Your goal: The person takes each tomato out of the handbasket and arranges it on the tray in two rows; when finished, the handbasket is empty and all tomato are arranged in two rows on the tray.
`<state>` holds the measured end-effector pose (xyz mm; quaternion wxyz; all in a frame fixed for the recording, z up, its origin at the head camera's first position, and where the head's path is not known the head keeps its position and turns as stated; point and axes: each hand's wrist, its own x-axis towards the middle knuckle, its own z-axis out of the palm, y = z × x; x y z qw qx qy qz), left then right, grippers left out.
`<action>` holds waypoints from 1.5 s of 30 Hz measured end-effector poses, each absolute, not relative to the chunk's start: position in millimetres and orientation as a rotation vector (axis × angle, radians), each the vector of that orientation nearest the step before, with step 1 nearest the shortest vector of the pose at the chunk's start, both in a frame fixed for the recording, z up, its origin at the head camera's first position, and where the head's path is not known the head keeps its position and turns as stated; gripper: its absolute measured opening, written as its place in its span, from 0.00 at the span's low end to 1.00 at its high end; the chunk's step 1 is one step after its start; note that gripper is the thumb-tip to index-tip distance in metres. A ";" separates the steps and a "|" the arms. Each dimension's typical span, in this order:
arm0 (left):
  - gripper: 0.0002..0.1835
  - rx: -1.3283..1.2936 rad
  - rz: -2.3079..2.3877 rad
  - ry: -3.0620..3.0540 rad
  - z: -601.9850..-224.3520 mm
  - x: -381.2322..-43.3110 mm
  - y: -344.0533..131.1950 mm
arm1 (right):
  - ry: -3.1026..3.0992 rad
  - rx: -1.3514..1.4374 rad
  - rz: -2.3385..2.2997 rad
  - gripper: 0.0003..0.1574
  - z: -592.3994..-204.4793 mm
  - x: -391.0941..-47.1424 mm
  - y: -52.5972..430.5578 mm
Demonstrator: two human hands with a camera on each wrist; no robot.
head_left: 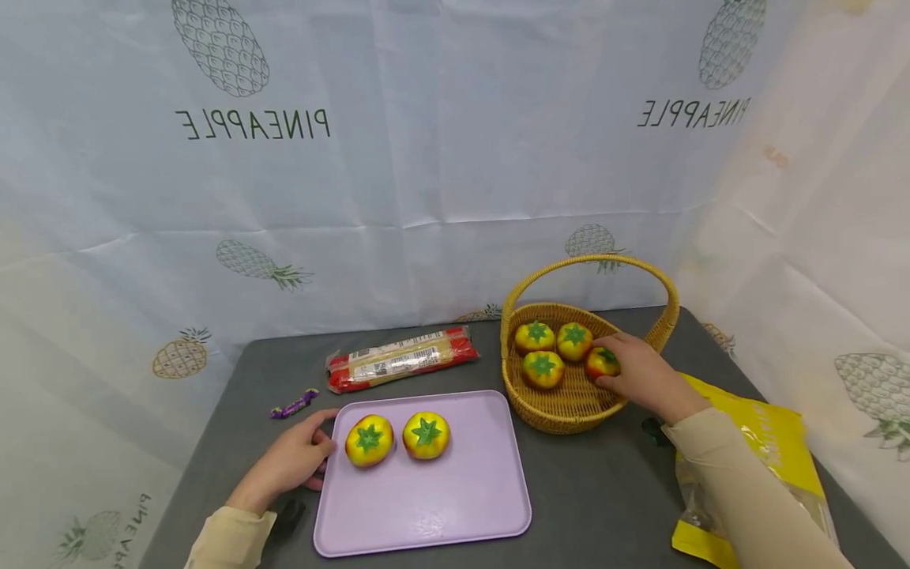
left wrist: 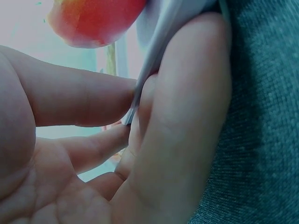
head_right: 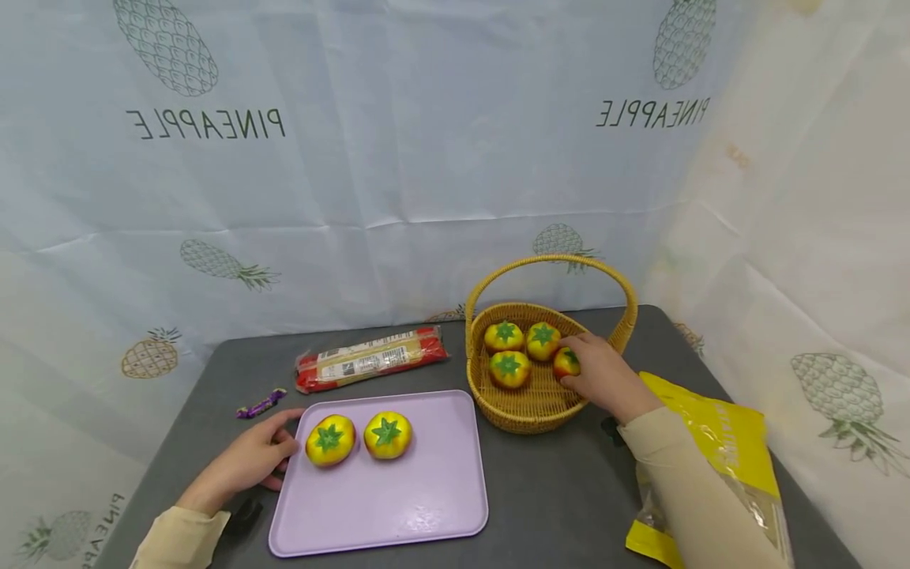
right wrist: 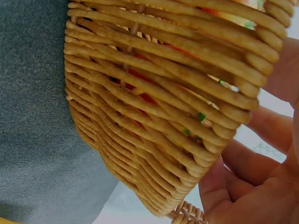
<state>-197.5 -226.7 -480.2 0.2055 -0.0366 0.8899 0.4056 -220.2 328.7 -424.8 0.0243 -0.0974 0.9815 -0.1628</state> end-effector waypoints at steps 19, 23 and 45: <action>0.33 -0.111 1.121 2.486 -479.0 -198.2 -226.0 | 3.062 -0.311 -0.430 0.31 -431.7 -226.4 330.0; 0.34 -0.110 1.112 2.490 -478.8 -198.3 -225.8 | 3.067 -0.315 -0.425 0.32 -432.0 -226.3 330.0; 0.33 -0.113 1.105 2.490 -481.5 -199.0 -227.2 | 3.080 -0.264 -0.475 0.38 -405.3 -209.4 310.7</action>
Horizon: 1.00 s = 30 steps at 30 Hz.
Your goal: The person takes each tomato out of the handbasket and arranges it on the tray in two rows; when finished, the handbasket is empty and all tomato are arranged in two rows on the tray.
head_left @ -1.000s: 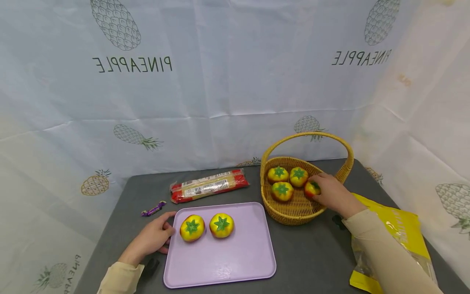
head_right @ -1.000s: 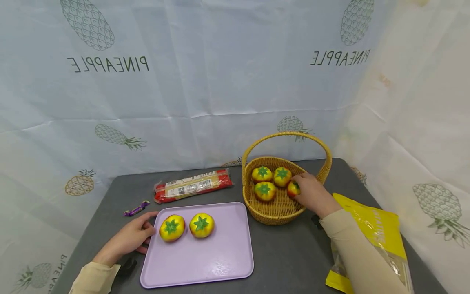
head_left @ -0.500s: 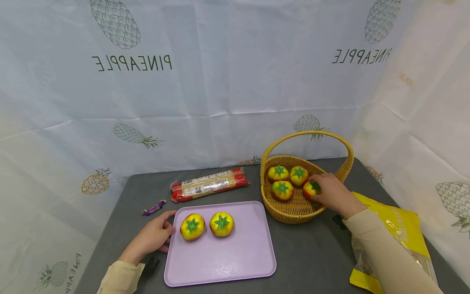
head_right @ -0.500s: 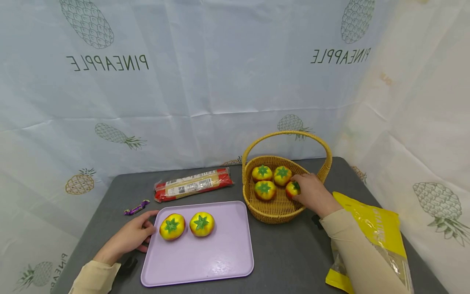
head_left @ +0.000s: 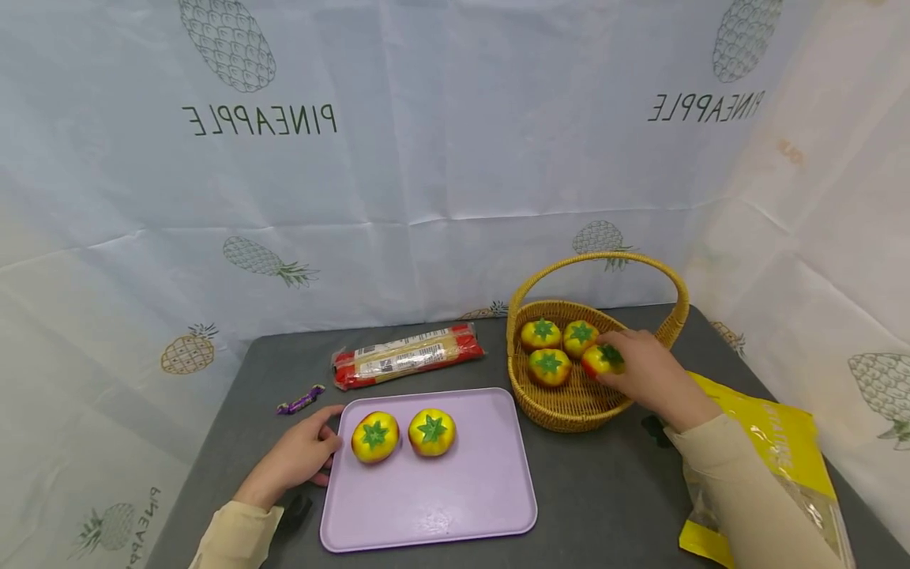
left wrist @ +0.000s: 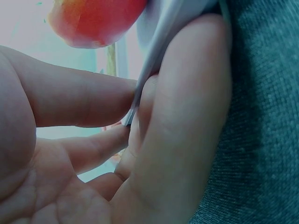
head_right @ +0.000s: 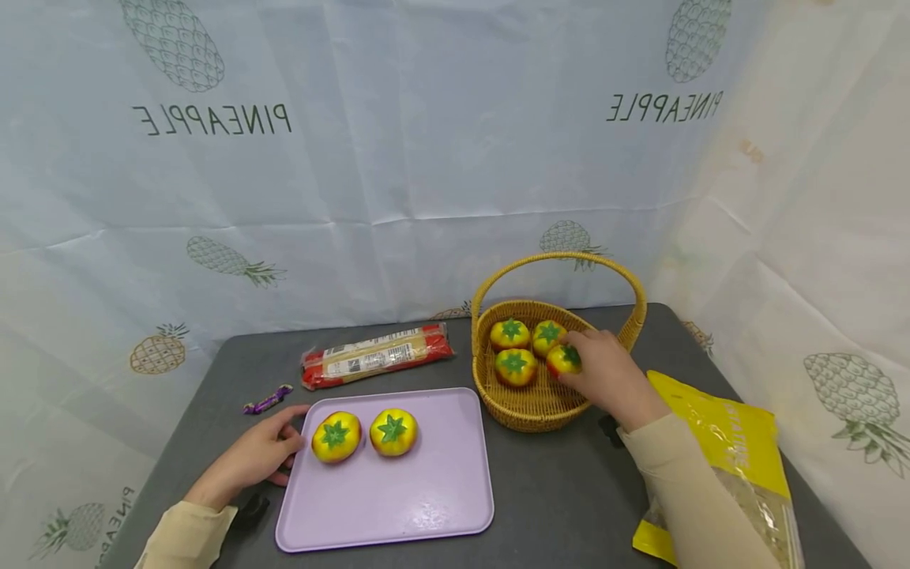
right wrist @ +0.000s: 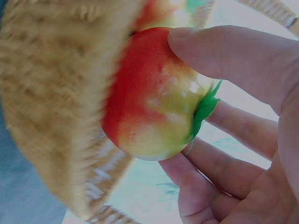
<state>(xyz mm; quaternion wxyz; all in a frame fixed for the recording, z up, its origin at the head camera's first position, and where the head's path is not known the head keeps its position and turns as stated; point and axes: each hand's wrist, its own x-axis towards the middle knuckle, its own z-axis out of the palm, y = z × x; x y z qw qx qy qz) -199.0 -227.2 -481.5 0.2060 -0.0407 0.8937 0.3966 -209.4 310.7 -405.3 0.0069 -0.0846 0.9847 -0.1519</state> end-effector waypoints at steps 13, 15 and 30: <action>0.33 -0.105 1.106 2.492 -479.9 -197.5 -229.7 | 3.126 -0.349 -0.653 0.38 -380.1 -191.0 242.7; 0.33 -0.104 1.107 2.491 -479.6 -197.3 -229.0 | 3.128 -0.375 -0.684 0.37 -379.5 -188.4 230.1; 0.33 -0.090 1.142 2.504 -483.7 -196.0 -229.2 | 3.063 -0.433 -0.806 0.36 -404.1 -175.0 163.2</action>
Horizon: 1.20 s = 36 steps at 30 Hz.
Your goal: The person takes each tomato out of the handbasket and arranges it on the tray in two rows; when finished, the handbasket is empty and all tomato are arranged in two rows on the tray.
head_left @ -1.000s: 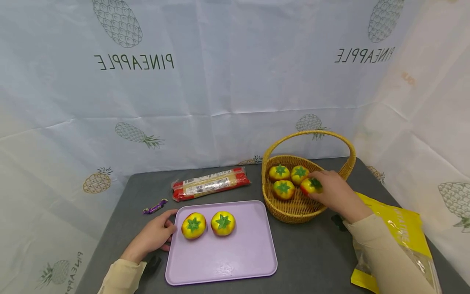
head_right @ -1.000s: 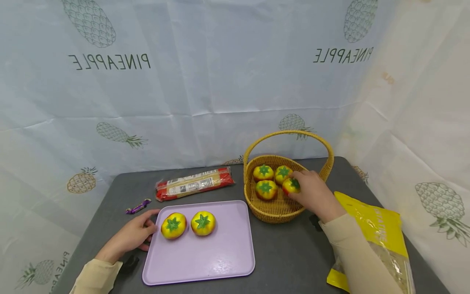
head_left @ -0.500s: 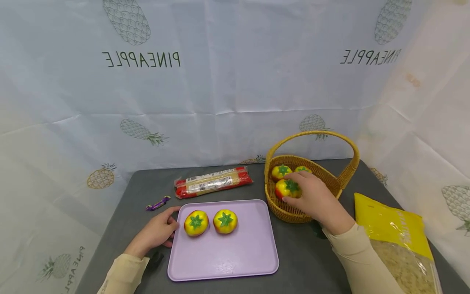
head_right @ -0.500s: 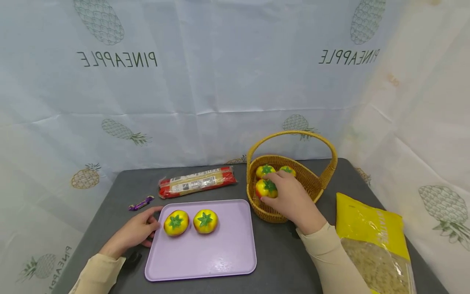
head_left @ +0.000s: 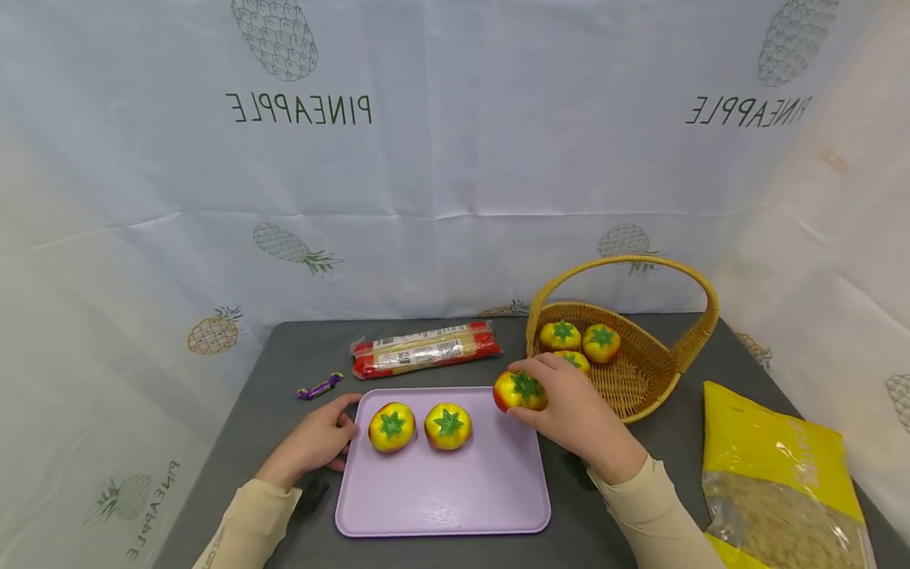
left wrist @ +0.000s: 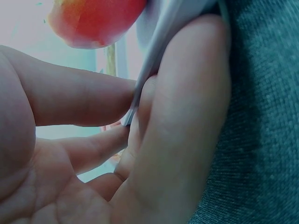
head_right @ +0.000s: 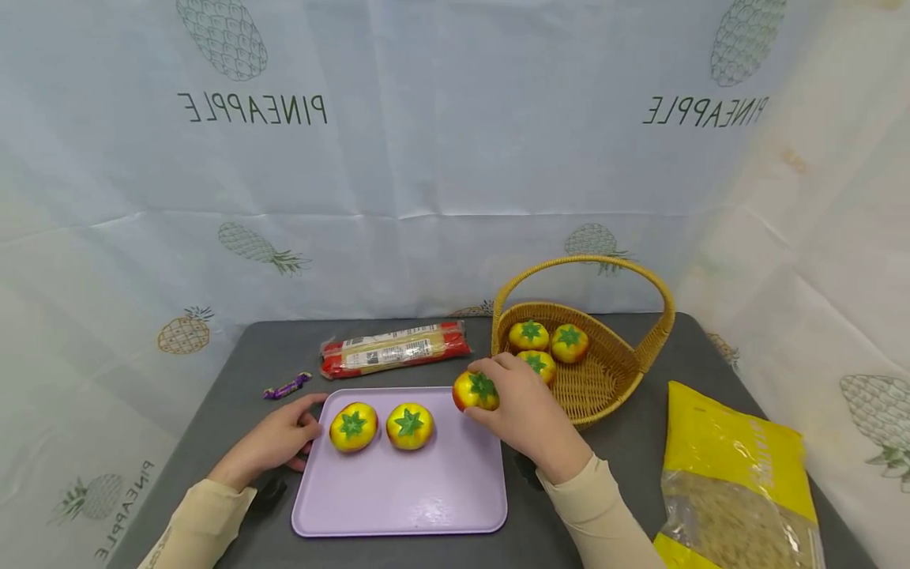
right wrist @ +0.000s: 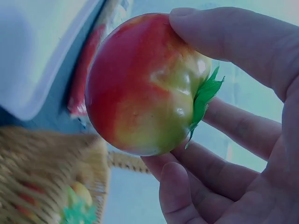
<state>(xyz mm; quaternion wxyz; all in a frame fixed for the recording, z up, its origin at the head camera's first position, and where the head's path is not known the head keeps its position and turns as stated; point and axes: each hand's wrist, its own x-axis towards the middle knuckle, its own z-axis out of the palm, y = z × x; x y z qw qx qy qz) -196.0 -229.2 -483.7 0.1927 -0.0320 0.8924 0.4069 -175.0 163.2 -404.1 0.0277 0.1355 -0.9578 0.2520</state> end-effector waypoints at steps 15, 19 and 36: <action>0.34 -0.090 1.092 2.535 -482.5 -197.1 -226.5 | -3.034 0.394 0.734 0.33 -433.3 -170.7 142.1; 0.34 -0.084 1.096 2.530 -482.6 -197.7 -225.9 | -3.056 0.393 0.719 0.34 -437.3 -170.1 140.2; 0.35 -0.086 1.098 2.539 -484.6 -196.7 -228.2 | -3.079 0.431 0.652 0.36 -446.2 -171.4 134.3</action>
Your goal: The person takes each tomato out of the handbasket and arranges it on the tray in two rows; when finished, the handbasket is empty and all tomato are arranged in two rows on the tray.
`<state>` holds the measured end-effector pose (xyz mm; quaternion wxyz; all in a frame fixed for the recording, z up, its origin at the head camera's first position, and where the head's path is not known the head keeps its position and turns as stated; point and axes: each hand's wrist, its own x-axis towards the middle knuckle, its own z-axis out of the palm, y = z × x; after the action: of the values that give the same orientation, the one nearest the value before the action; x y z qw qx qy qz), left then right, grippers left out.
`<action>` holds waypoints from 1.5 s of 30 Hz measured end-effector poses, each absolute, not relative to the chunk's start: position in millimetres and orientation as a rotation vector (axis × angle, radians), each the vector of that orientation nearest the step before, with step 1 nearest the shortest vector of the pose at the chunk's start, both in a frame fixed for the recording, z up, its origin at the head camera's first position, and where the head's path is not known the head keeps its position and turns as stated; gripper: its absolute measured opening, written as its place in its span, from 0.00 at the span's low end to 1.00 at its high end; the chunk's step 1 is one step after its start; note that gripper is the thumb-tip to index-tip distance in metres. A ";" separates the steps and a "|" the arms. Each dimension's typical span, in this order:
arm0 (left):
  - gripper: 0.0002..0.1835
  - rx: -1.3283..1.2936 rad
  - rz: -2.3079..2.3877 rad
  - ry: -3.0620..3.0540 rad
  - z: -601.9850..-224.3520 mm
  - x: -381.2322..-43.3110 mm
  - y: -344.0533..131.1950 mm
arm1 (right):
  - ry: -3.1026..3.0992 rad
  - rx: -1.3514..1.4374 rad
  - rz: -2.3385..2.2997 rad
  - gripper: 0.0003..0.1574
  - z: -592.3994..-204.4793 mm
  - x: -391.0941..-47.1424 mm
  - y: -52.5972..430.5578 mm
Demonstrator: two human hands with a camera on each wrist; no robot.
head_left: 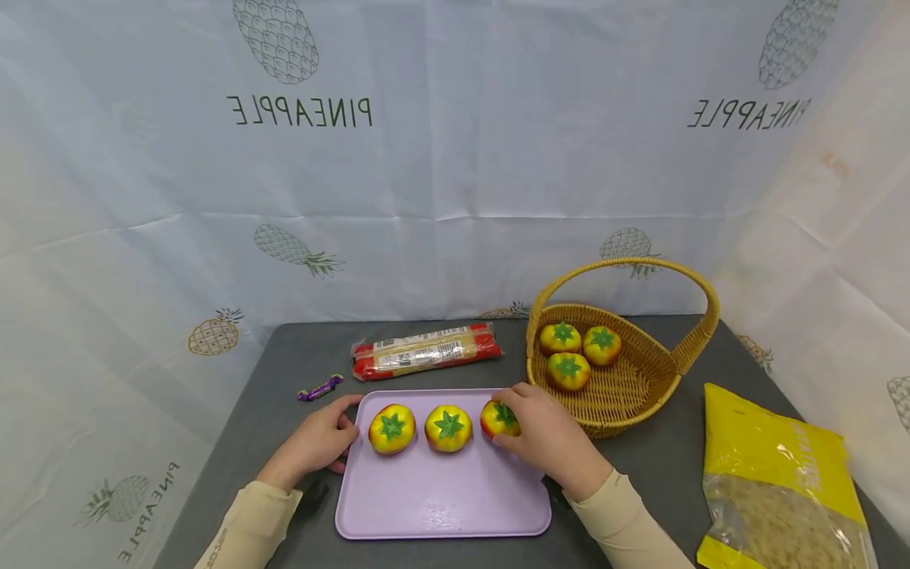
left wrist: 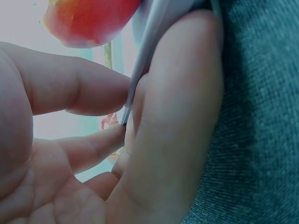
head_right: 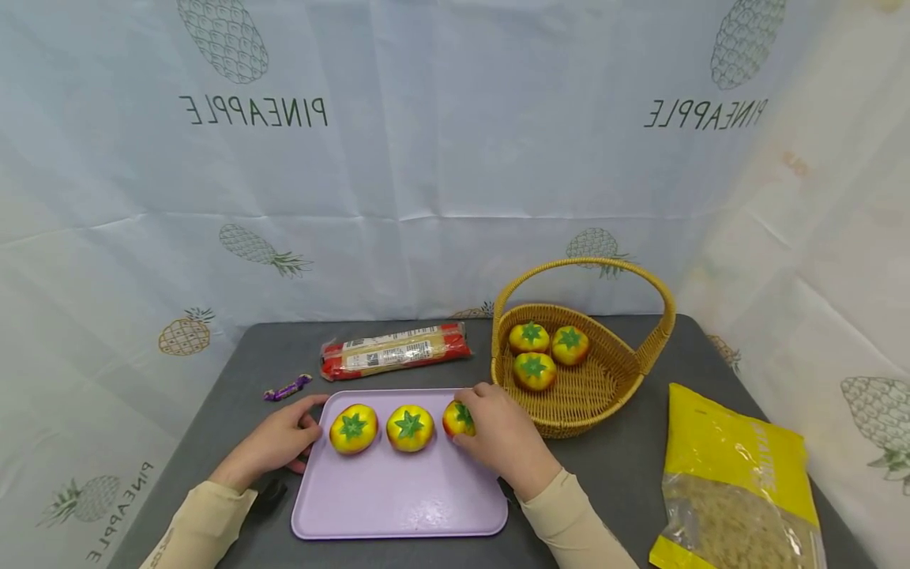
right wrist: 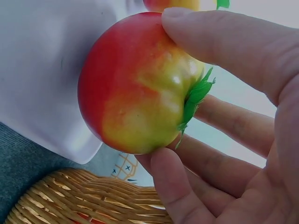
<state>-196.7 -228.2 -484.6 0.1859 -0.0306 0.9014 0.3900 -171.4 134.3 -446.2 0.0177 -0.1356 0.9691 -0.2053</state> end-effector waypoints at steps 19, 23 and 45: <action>0.35 -0.092 1.082 2.547 -485.1 -196.9 -227.2 | 3.012 -0.440 -0.622 0.32 -449.7 -170.7 133.1; 0.35 -0.091 1.080 2.550 -485.7 -197.0 -227.5 | 3.009 -0.438 -0.625 0.32 -450.2 -170.6 132.7; 0.34 -0.089 1.082 2.534 -481.7 -197.6 -227.4 | 2.966 -0.442 -0.692 0.35 -444.1 -168.7 131.5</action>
<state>-197.6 -227.4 -481.7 0.1911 -0.0319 0.9023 0.3851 -168.7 131.5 -444.1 0.0320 -0.1436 0.9632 -0.2249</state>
